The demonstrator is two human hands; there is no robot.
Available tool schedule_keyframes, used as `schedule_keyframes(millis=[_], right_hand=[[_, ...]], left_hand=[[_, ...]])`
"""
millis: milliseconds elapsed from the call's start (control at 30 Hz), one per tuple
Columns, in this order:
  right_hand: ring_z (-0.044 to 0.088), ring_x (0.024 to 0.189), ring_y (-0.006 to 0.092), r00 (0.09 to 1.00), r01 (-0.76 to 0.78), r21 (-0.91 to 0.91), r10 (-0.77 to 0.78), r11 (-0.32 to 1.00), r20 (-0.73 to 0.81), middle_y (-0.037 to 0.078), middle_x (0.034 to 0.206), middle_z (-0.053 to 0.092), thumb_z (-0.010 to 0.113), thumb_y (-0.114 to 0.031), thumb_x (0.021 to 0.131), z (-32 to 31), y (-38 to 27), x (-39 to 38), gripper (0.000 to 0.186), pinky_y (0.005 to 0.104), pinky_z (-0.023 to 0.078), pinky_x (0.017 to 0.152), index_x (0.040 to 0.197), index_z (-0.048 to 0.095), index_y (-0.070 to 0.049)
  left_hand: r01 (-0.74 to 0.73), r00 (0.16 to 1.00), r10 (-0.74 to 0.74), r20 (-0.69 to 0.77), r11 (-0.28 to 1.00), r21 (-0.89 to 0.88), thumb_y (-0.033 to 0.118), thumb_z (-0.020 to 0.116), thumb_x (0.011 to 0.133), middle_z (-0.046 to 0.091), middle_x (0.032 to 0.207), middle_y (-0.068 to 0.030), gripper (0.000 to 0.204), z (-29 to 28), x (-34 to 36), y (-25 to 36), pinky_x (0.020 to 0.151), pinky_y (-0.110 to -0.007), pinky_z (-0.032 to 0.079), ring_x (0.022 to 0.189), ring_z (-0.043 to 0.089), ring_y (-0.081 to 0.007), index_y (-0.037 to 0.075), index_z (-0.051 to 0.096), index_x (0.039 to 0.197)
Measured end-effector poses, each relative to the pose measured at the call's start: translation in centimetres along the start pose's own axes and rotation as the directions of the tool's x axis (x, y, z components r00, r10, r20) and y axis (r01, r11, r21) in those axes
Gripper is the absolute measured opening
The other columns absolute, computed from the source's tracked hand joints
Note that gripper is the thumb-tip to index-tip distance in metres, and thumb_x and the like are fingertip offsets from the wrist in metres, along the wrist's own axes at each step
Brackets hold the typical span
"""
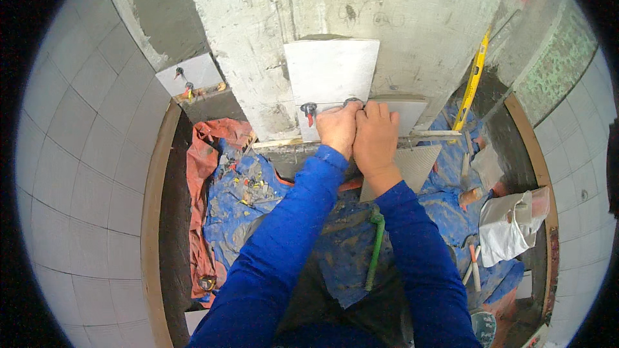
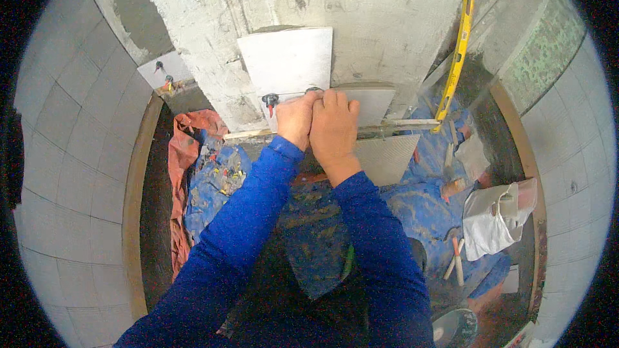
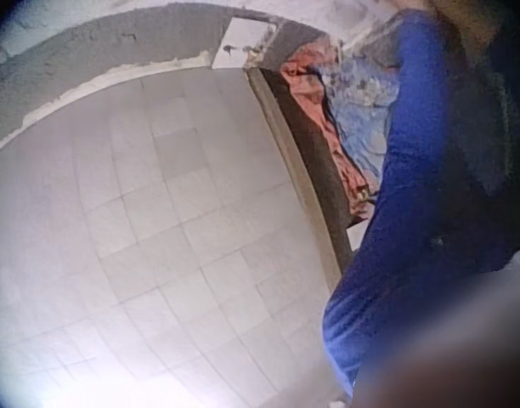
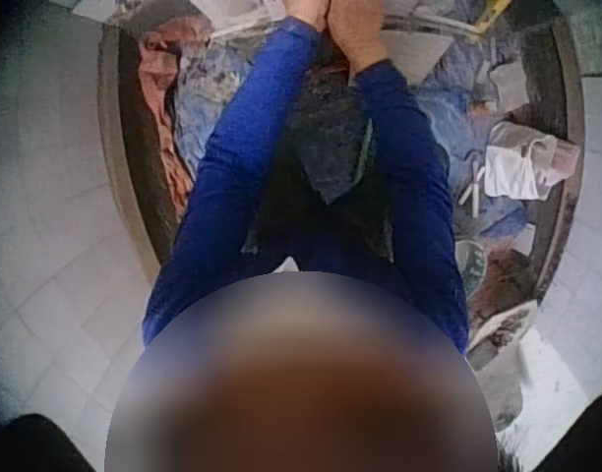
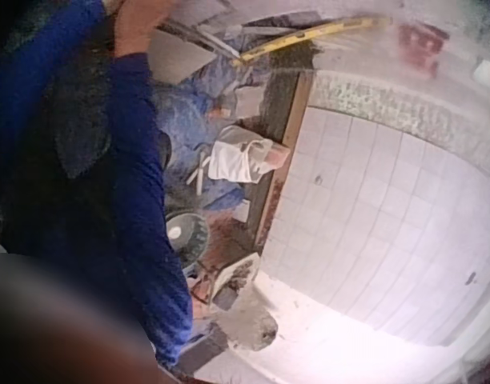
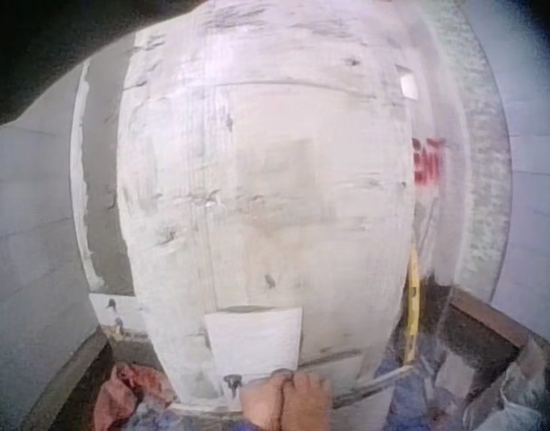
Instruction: The person installs white ceramic tiles on a wall using tile leveling clips and a rubber mallet. They apply cement mortar with a trowel, position the tiles, and tap them into place. The person also uses a level to check alignment and spreads mortar between tiles.
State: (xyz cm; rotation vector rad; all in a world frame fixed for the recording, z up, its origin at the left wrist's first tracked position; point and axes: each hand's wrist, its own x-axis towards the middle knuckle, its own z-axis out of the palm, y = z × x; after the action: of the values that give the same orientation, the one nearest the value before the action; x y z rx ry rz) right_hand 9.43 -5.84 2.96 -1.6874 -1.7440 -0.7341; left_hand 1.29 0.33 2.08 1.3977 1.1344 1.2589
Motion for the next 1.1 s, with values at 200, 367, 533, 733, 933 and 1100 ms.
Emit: schedule_keyframes(millis=[200,367,533,733,933,1100], right_hand=[[0.058,0.103,0.0263,0.987,-0.038,-0.082,0.05,0.996,0.155,0.007,0.1,0.062,0.064,-0.022,0.09,-1.5,-0.5,0.7,0.016,0.043,0.042,0.085,0.096,0.072,-0.009],[0.067,0.09,0.0349,0.979,-0.135,0.141,0.11,0.981,0.169,0.012,0.1,0.066,0.069,-0.035,0.094,-4.4,-2.2,0.8,0.028,0.0503,0.05,0.076,0.097,0.071,-0.007],[0.07,0.087,0.0468,0.897,-0.375,0.46,0.19,0.804,0.4,0.023,0.095,0.072,0.063,-0.042,0.1,-2.2,-7.1,1.3,0.041,0.0589,0.053,0.075,0.096,0.069,-0.001],[0.069,0.089,0.0506,0.811,-0.555,0.427,0.35,0.714,0.469,0.028,0.092,0.072,0.054,-0.042,0.105,2.4,-8.9,2.2,0.048,0.0591,0.052,0.079,0.094,0.069,0.002],[0.068,0.088,0.0504,0.825,-0.56,0.502,0.388,0.658,0.412,0.028,0.09,0.071,0.051,-0.036,0.106,3.4,-9.3,1.3,0.046,0.0595,0.05,0.078,0.087,0.07,0.002],[0.067,0.088,0.051,0.856,-0.515,0.566,0.351,0.644,0.38,0.029,0.09,0.071,0.052,-0.033,0.105,3.1,-9.5,1.4,0.043,0.0597,0.05,0.078,0.089,0.069,0.003]], left_hand=[[0.245,0.969,-0.216,0.117,0.805,-0.54,0.032,0.069,0.098,0.065,0.071,-0.0018,0.031,0.4,-1.2,-1.2,0.058,-0.04,0.046,0.062,0.059,-0.0189,0.006,0.072,0.082],[0.557,0.737,-0.652,0.178,0.436,-0.707,0.032,0.051,0.108,0.064,0.08,0.0004,0.03,-2.5,-3.3,-4.6,0.062,-0.036,0.046,0.067,0.057,-0.0145,0.011,0.068,0.094],[0.527,0.773,-0.598,0.21,0.421,-0.738,0.034,0.045,0.11,0.069,0.093,-0.0036,0.033,-8.5,-0.3,-6.1,0.078,-0.04,0.051,0.083,0.063,-0.0197,0.01,0.068,0.103],[0.62,0.768,-0.554,0.321,0.518,-0.589,0.034,0.045,0.111,0.071,0.103,-0.0044,0.034,-10.9,-0.4,-3.4,0.091,-0.041,0.052,0.099,0.064,-0.0227,0.011,0.069,0.111],[0.621,0.783,-0.444,0.435,0.57,-0.538,0.041,0.056,0.107,0.066,0.085,0.0016,0.031,-12.2,-0.2,-2.2,0.066,-0.032,0.039,0.078,0.056,-0.0148,0.015,0.07,0.097],[0.573,0.818,-0.399,0.414,0.623,-0.532,0.037,0.071,0.097,0.067,0.087,0.0004,0.025,-11.4,0.1,-1.4,0.068,-0.033,0.043,0.08,0.059,-0.016,0.012,0.072,0.093]])
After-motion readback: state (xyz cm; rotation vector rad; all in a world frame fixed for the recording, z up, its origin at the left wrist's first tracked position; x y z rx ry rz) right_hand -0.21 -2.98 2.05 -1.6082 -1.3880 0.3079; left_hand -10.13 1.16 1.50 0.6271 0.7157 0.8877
